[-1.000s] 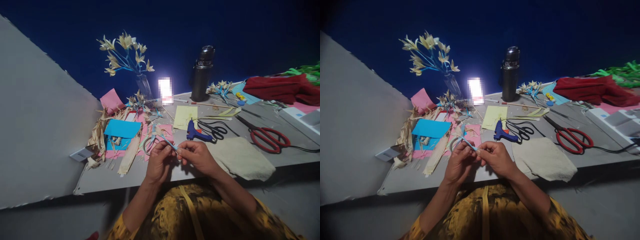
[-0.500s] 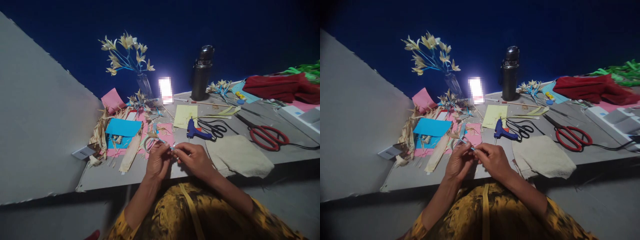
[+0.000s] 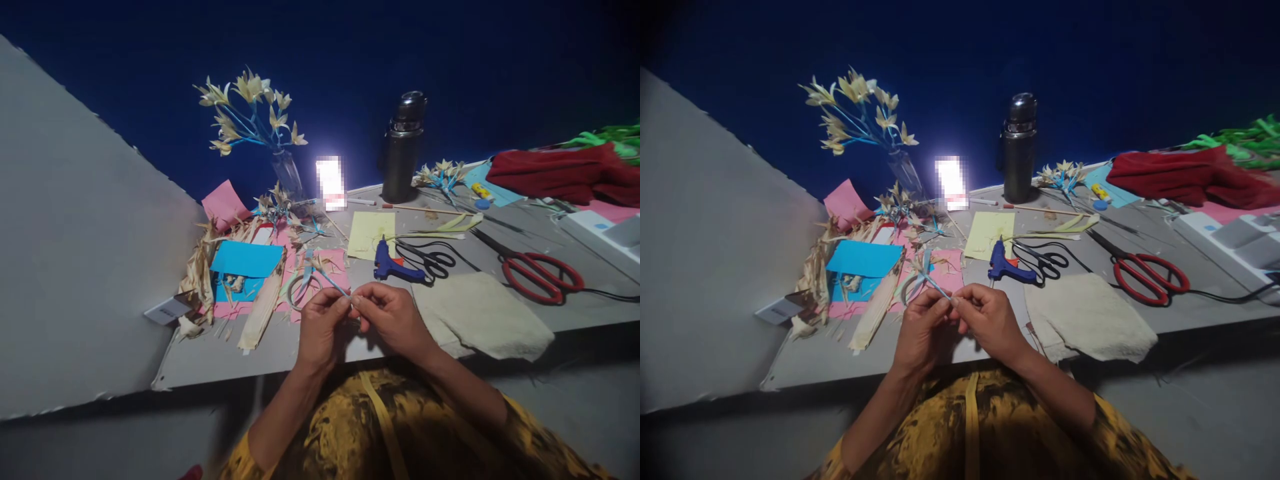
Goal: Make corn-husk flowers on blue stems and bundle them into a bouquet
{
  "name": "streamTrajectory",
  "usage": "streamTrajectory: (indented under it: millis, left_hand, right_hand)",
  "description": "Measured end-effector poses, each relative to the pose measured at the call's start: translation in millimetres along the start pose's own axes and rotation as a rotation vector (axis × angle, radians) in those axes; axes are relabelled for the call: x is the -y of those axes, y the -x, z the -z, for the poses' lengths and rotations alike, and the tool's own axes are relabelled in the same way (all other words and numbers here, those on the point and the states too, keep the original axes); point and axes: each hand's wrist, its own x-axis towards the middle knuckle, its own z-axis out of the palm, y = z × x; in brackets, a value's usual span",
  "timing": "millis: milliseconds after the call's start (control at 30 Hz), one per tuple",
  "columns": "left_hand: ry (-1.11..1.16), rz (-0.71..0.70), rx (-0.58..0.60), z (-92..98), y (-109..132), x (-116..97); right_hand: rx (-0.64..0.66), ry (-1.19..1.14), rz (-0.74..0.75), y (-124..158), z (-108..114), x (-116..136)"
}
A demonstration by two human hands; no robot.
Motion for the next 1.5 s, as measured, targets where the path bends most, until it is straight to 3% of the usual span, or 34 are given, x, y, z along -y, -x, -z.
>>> streamTrajectory:
  millis: [400, 600, 667, 767, 867, 967, 1200, 1367, 1500]
  left_hand:
    - [-0.09, -0.02, -0.029, 5.0, -5.2, -5.3]
    - [-0.077, 0.082, 0.03, 8.5, -7.4, -15.2]
    - [-0.089, 0.122, 0.024, 10.6, -9.7, -17.5]
    - [-0.086, 0.161, 0.026, 14.8, -15.4, -20.5]
    - [-0.083, 0.156, -0.003, 18.4, -24.4, -25.5]
    - [-0.075, 0.158, 0.024, 17.7, -36.2, -33.2]
    - [-0.097, 0.254, 0.211, -3.7, -87.6, -41.3]
    - [-0.223, 0.228, 0.176, -12.2, -135.4, -31.8]
    - [-0.25, 0.196, 0.141, -8.4, -146.4, -19.4]
  right_hand:
    - [-0.002, 0.033, -0.055, -0.4, 2.7, -3.7]
    - [0.065, 0.138, 0.03, -7.5, 17.4, -1.2]
    - [-0.028, 0.343, 0.1, -13.2, 27.5, -4.3]
    - [-0.134, 0.893, 0.196, -24.7, 47.6, -14.5]
    - [-0.044, 1.311, 0.183, -36.3, 65.2, -23.5]
    - [0.047, 1.465, 0.142, -45.3, 74.1, -25.7]
    - [0.058, 1.489, 0.08, -57.0, 81.6, -26.6]
    - [0.057, 1.423, 0.104, -60.5, 86.2, -31.8]
    - [0.012, 1.231, 0.153, -60.0, 100.2, -31.0]
